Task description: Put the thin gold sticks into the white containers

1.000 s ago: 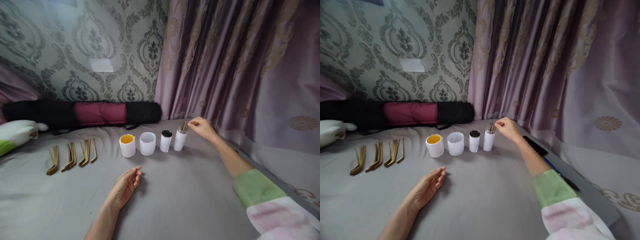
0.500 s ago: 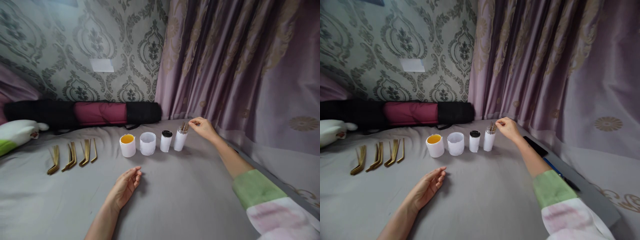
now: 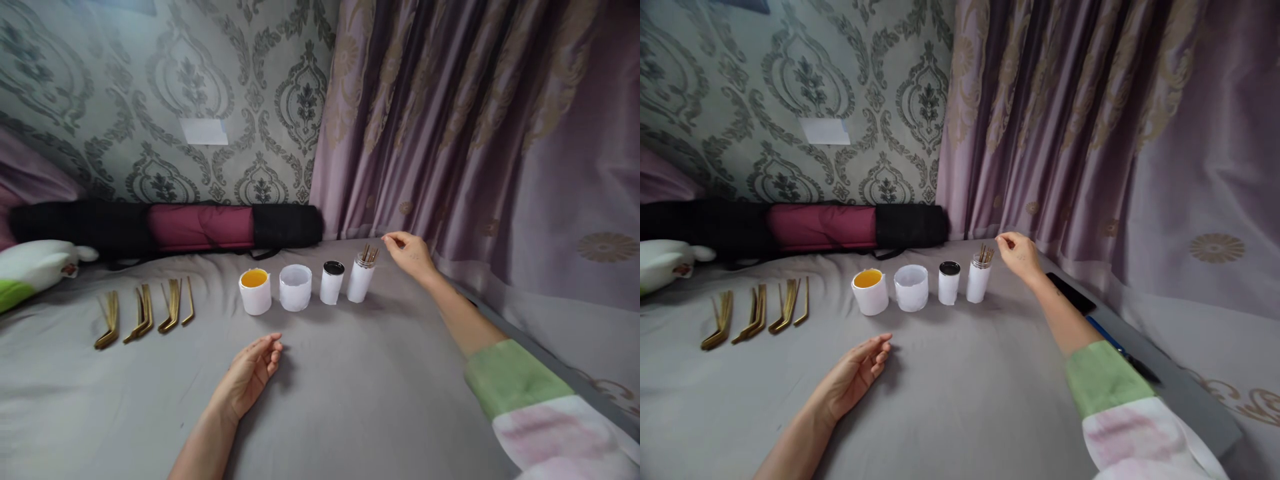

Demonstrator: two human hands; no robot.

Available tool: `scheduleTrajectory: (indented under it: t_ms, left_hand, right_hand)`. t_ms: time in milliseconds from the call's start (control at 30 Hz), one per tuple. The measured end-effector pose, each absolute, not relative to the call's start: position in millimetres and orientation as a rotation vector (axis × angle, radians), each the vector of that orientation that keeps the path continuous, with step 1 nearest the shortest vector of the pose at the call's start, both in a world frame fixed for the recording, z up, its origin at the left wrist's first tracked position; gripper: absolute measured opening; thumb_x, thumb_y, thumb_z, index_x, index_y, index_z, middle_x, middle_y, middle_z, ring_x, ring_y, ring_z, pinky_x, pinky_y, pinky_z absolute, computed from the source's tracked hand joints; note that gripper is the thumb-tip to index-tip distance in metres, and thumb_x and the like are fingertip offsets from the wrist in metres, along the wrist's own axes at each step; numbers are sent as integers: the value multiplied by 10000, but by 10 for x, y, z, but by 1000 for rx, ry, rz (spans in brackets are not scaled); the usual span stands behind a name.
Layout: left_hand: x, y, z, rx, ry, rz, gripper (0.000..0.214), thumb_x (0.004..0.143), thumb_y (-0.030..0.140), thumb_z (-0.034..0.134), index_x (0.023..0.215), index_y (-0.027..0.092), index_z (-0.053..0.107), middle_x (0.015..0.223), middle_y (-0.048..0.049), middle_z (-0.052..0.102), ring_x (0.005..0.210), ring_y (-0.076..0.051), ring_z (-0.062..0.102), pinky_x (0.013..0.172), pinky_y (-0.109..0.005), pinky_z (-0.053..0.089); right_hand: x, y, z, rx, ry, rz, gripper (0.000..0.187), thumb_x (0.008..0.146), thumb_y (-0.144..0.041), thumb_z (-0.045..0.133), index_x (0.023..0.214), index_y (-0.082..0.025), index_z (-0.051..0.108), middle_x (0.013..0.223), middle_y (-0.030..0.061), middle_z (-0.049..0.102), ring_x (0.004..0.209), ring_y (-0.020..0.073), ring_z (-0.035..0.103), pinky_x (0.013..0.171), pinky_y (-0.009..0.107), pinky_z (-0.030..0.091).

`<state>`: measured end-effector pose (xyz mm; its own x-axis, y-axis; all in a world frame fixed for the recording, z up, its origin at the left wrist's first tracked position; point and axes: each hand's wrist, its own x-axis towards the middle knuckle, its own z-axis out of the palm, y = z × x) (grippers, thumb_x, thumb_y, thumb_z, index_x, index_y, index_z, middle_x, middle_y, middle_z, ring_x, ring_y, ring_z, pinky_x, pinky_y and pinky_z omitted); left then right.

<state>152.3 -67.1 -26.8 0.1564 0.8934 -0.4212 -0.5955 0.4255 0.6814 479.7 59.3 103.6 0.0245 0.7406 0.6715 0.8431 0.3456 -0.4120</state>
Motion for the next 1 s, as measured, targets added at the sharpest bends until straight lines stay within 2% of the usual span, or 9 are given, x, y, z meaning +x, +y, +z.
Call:
scheduleTrajectory:
  t_ms: [667, 1000]
  left_hand:
    - [1520, -677, -275, 406, 888, 1116, 129, 764, 120, 514, 877, 89, 569, 697, -46, 577, 532, -62, 522, 484, -165, 452]
    - [1509, -673, -291, 403, 826, 1132, 142, 754, 158, 536, 877, 89, 554, 691, -42, 570, 527, -58, 504, 474, -159, 416]
  right_hand:
    - [4634, 386, 1034, -1333, -1496, -56, 306, 797, -391, 403, 844, -160, 598, 741, 63, 638, 649, 154, 590, 616, 289, 460]
    - [4384, 103, 917, -1279, -1343, 138, 312, 780, -444, 438, 854, -178, 582, 707, 39, 591, 561, 119, 548, 486, 237, 449]
